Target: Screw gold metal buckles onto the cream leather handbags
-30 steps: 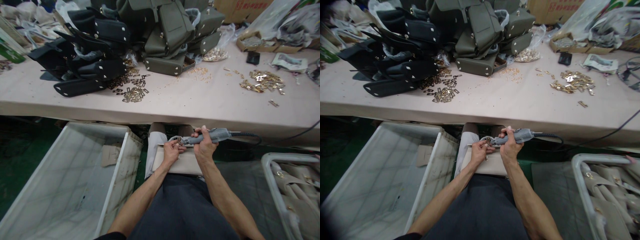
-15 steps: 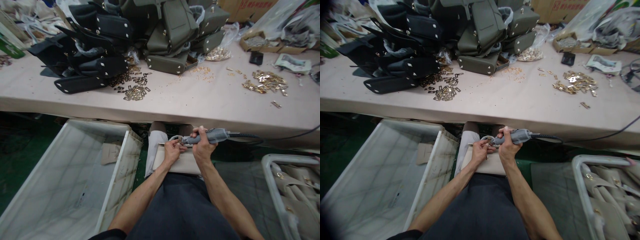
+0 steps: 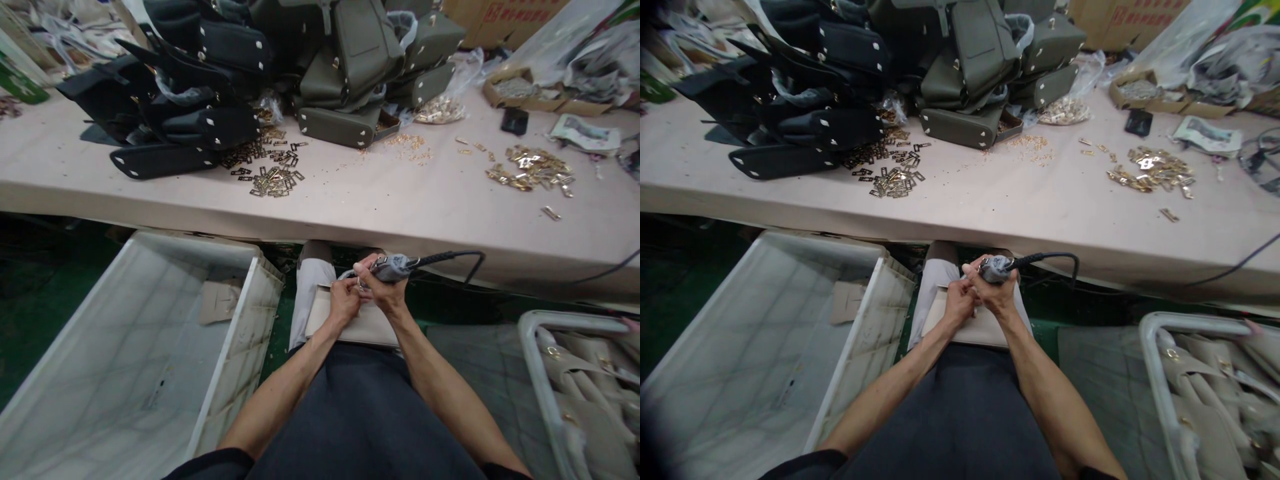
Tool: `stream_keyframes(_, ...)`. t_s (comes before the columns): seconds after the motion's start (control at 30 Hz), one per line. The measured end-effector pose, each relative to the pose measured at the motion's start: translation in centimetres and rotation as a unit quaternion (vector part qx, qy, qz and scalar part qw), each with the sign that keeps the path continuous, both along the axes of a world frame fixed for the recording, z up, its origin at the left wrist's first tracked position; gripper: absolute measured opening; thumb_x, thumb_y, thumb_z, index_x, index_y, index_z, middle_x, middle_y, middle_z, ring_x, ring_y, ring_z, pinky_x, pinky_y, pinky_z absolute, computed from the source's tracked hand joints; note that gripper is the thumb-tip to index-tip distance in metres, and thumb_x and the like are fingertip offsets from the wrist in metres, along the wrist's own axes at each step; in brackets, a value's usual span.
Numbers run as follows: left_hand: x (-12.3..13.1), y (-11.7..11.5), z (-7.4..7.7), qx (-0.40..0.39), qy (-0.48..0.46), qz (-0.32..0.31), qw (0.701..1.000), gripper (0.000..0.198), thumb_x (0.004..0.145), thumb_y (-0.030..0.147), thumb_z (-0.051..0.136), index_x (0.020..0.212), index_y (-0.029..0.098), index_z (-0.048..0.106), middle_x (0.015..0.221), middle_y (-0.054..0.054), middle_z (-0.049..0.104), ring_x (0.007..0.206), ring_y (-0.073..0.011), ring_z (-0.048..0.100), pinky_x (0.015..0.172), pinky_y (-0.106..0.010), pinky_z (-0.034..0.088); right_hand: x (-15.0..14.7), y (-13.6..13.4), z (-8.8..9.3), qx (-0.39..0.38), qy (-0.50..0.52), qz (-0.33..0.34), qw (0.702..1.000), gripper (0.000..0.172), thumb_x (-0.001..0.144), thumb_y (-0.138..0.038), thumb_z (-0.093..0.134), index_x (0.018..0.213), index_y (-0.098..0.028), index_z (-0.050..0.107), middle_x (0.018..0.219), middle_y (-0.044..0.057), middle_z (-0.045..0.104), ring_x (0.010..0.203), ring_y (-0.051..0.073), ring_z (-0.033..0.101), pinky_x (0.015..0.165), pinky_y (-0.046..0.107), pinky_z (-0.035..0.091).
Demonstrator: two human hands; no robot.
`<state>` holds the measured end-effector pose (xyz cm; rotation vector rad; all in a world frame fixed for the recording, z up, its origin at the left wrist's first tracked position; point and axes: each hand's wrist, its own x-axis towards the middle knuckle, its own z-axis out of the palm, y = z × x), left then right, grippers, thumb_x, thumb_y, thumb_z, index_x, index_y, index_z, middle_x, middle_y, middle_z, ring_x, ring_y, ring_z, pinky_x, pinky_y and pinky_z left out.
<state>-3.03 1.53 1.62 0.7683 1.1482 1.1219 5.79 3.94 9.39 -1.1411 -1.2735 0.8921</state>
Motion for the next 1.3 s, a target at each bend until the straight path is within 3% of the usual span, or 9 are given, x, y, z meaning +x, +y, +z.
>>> stream_keyframes(0.2, 0.0, -0.2, -0.6, -0.012, -0.008, 0.020, 1.000, 0.023, 0.070, 0.009, 0.054, 0.082, 0.011, 0.074, 0.067, -0.006, 0.074, 0.061, -0.0223, 0.076, 0.061, -0.034, 0.066, 0.2, 0.8, 0.2, -0.028, -0.009, 0.087, 0.996, 0.031, 0.073, -0.041, 0.085, 0.067, -0.020, 0.063, 0.067, 0.002, 0.064, 0.059, 0.015, 0.058, 0.058, 0.029, 0.051)
stream_keyframes(0.37, 0.0, -0.3, -0.8, -0.011, -0.012, 0.040, 0.999, 0.018, 0.067, 0.009, 0.055, 0.073, 0.013, 0.072, 0.063, -0.006, 0.074, 0.063, -0.0245, 0.076, 0.064, -0.038, 0.067, -0.1, 0.6, 0.3, -0.038, -0.003, 0.109, 0.993, 0.036, 0.069, -0.044, 0.088, 0.066, -0.018, 0.062, 0.066, 0.001, 0.063, 0.059, 0.013, 0.056, 0.056, 0.026, 0.050)
stream_keyframes(0.57, 0.0, -0.5, -1.1, -0.014, -0.031, 0.044, 0.998, 0.021, 0.069, 0.010, 0.055, 0.078, 0.013, 0.073, 0.067, -0.006, 0.075, 0.063, -0.0235, 0.076, 0.066, -0.039, 0.068, 0.2, 0.1, -0.4, -0.043, 0.044, 0.066, 0.996, 0.035, 0.063, -0.035, 0.093, 0.065, -0.019, 0.062, 0.067, -0.001, 0.062, 0.060, 0.012, 0.053, 0.058, 0.025, 0.049)
stream_keyframes(0.83, 0.3, -0.4, -1.9, -0.022, -0.031, 0.044, 0.998, 0.022, 0.073, 0.011, 0.056, 0.086, 0.011, 0.074, 0.067, -0.006, 0.075, 0.064, -0.0231, 0.077, 0.066, -0.039, 0.067, -0.1, -0.7, -1.6, -0.009, 0.087, -0.016, 0.996, 0.034, 0.069, -0.033, 0.090, 0.065, -0.018, 0.059, 0.067, -0.002, 0.060, 0.059, 0.011, 0.052, 0.062, 0.027, 0.051)
stream_keyframes(0.93, 0.5, -0.2, -1.8, -0.027, -0.030, 0.037, 0.998, 0.019, 0.076, 0.011, 0.057, 0.088, 0.010, 0.073, 0.067, -0.007, 0.074, 0.062, -0.0222, 0.077, 0.064, -0.036, 0.067, 0.2, -0.7, -0.4, 0.010, 0.102, 0.021, 0.995, 0.031, 0.068, -0.032, 0.090, 0.066, -0.018, 0.062, 0.071, 0.000, 0.062, 0.060, 0.013, 0.055, 0.058, 0.028, 0.050)
stream_keyframes(1.03, 0.3, -0.3, -1.5, -0.024, -0.033, 0.024, 0.999, 0.018, 0.080, 0.013, 0.059, 0.091, 0.009, 0.073, 0.074, -0.008, 0.075, 0.063, -0.0211, 0.077, 0.061, -0.031, 0.066, 1.1, -0.5, 2.4, 0.026, 0.141, 0.049, 0.988, 0.030, 0.067, -0.036, 0.090, 0.065, -0.019, 0.065, 0.071, 0.003, 0.063, 0.061, 0.015, 0.058, 0.056, 0.030, 0.051)
stream_keyframes(1.17, 0.0, -0.6, -1.0, -0.017, -0.040, 0.012, 0.999, 0.018, 0.084, 0.015, 0.059, 0.095, 0.010, 0.072, 0.084, -0.009, 0.076, 0.070, -0.0198, 0.079, 0.061, -0.026, 0.064, 3.2, 0.5, 6.3, 0.058, 0.207, 0.022, 0.976, 0.029, 0.069, -0.040, 0.087, 0.068, -0.021, 0.065, 0.072, 0.002, 0.064, 0.051, 0.011, 0.051, 0.052, 0.031, 0.049)
stream_keyframes(1.3, -0.1, -0.8, -0.8, -0.010, -0.045, 0.010, 0.999, 0.017, 0.087, 0.023, 0.065, 0.094, 0.009, 0.071, 0.091, -0.011, 0.075, 0.075, -0.0211, 0.079, 0.067, -0.028, 0.066, 7.1, 3.7, 7.7, 0.065, 0.281, -0.019, 0.957, 0.029, 0.072, -0.034, 0.082, 0.067, -0.021, 0.057, 0.072, -0.001, 0.062, 0.049, 0.008, 0.048, 0.051, 0.029, 0.048)
